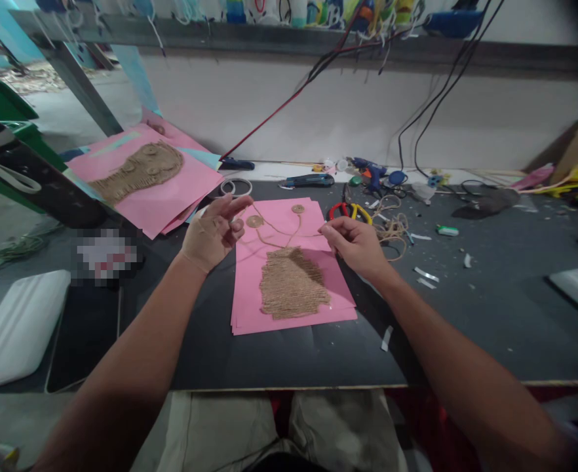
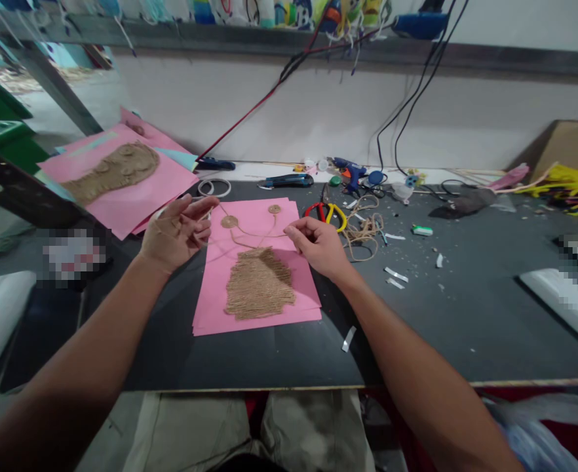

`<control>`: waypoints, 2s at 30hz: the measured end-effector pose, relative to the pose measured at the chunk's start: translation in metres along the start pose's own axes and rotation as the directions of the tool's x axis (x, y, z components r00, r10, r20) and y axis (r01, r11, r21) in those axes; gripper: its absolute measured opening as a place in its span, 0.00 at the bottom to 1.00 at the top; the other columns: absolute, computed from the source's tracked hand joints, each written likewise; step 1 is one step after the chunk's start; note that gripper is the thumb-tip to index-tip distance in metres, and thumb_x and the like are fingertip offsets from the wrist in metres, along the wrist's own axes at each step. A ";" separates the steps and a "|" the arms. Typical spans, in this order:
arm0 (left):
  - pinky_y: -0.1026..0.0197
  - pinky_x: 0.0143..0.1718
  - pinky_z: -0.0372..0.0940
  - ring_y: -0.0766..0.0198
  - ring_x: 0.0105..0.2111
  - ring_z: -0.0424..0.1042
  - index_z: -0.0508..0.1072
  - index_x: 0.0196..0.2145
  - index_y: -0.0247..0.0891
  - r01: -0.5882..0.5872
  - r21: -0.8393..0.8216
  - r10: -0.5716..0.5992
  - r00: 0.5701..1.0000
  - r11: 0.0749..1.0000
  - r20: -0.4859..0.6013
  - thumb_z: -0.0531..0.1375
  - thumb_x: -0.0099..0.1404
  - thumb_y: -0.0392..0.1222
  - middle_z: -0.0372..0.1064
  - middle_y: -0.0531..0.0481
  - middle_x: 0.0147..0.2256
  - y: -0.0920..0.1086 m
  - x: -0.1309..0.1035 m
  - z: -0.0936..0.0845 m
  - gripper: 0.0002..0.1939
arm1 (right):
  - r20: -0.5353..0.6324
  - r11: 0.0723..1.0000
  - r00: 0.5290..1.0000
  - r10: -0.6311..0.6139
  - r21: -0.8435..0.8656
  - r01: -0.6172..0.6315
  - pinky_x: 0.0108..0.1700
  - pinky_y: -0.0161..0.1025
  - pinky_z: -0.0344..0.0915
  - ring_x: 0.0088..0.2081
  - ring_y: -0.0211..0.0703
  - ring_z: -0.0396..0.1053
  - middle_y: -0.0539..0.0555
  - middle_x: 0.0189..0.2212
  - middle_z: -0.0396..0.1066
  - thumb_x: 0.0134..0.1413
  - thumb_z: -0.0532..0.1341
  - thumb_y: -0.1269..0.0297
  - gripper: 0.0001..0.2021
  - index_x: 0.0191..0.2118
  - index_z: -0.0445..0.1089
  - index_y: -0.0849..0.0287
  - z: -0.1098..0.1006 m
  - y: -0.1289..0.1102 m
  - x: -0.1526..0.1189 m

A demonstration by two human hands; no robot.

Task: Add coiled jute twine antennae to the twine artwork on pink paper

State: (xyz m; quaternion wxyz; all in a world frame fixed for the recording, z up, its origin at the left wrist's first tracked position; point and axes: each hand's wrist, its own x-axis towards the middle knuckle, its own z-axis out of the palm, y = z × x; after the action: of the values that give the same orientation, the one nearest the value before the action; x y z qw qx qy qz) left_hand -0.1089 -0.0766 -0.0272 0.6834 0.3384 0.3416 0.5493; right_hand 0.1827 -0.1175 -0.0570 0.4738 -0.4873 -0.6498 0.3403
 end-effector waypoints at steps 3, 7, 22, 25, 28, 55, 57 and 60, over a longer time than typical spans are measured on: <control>0.63 0.24 0.65 0.74 0.21 0.65 0.81 0.50 0.40 0.019 0.034 -0.021 0.999 0.999 0.048 0.68 0.63 0.49 0.82 0.46 0.49 0.000 0.002 -0.005 0.19 | -0.047 0.999 0.999 -0.017 -0.040 0.015 0.25 0.36 0.57 0.21 0.35 0.61 0.46 0.19 0.65 0.61 0.66 0.48 0.16 0.36 0.74 0.58 0.000 0.004 0.001; 0.64 0.24 0.67 0.71 0.23 0.69 0.81 0.52 0.38 0.062 0.107 -0.073 0.993 0.992 0.093 0.67 0.64 0.49 0.82 0.43 0.49 0.003 0.001 -0.008 0.21 | -0.252 0.990 0.965 -0.068 -0.139 0.034 0.28 0.37 0.61 0.23 0.37 0.64 0.47 0.21 0.68 0.63 0.63 0.51 0.14 0.37 0.74 0.58 0.000 0.007 0.003; 0.69 0.33 0.76 0.65 0.32 0.79 0.84 0.49 0.35 0.177 0.110 -0.194 0.966 0.978 0.173 0.67 0.64 0.49 0.82 0.41 0.47 -0.005 -0.005 -0.002 0.19 | -0.241 0.741 0.879 -0.412 -0.650 0.169 0.55 0.57 0.68 0.49 0.57 0.71 0.62 0.44 0.75 0.61 0.63 0.65 0.07 0.44 0.74 0.56 -0.007 0.011 0.004; 0.67 0.38 0.77 0.64 0.33 0.79 0.83 0.47 0.32 0.166 0.082 -0.176 0.973 0.983 0.149 0.66 0.65 0.47 0.82 0.40 0.45 -0.007 -0.007 0.001 0.18 | 0.000 0.722 0.878 -0.479 -0.568 0.394 0.51 0.54 0.68 0.44 0.53 0.72 0.57 0.39 0.76 0.65 0.62 0.65 0.03 0.40 0.75 0.54 0.011 -0.006 -0.005; 0.66 0.40 0.77 0.63 0.34 0.80 0.82 0.46 0.30 0.185 0.043 -0.189 0.970 0.982 0.151 0.65 0.67 0.46 0.82 0.38 0.45 -0.008 -0.009 0.004 0.17 | 0.270 0.717 0.824 -0.499 -0.405 0.567 0.54 0.55 0.68 0.50 0.52 0.72 0.58 0.46 0.78 0.67 0.62 0.64 0.04 0.42 0.76 0.53 0.033 -0.020 -0.015; 0.61 0.44 0.73 0.61 0.42 0.78 0.83 0.44 0.38 -0.040 0.073 0.031 0.991 0.997 0.129 0.67 0.64 0.51 0.80 0.44 0.51 -0.013 -0.007 0.016 0.16 | 0.593 0.886 0.696 -0.405 0.065 0.460 0.63 0.52 0.66 0.55 0.46 0.74 0.55 0.49 0.81 0.70 0.61 0.63 0.10 0.50 0.78 0.55 0.058 -0.047 -0.031; 0.61 0.42 0.71 0.59 0.41 0.77 0.84 0.45 0.36 -0.103 0.217 0.069 0.985 0.971 0.157 0.70 0.62 0.51 0.81 0.42 0.45 -0.015 -0.004 0.009 0.19 | 0.618 0.894 0.679 -0.396 0.092 0.438 0.61 0.49 0.67 0.53 0.44 0.75 0.54 0.47 0.81 0.70 0.61 0.63 0.09 0.49 0.78 0.54 0.057 -0.048 -0.031; 0.62 0.38 0.69 0.58 0.39 0.76 0.84 0.47 0.35 -0.159 0.476 0.090 0.982 0.865 0.165 0.74 0.58 0.51 0.80 0.41 0.41 -0.015 0.001 -0.001 0.23 | 0.665 0.896 0.650 -0.367 0.064 0.440 0.60 0.47 0.68 0.51 0.44 0.75 0.53 0.46 0.81 0.70 0.61 0.64 0.09 0.49 0.78 0.54 0.058 -0.047 -0.032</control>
State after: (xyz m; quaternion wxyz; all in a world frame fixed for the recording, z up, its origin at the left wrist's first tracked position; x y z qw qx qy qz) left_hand -0.1015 -0.0780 -0.0403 0.5612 0.5577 0.3984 0.4640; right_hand 0.1159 -0.1607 -0.0419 0.2502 -0.2013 -0.8830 0.3423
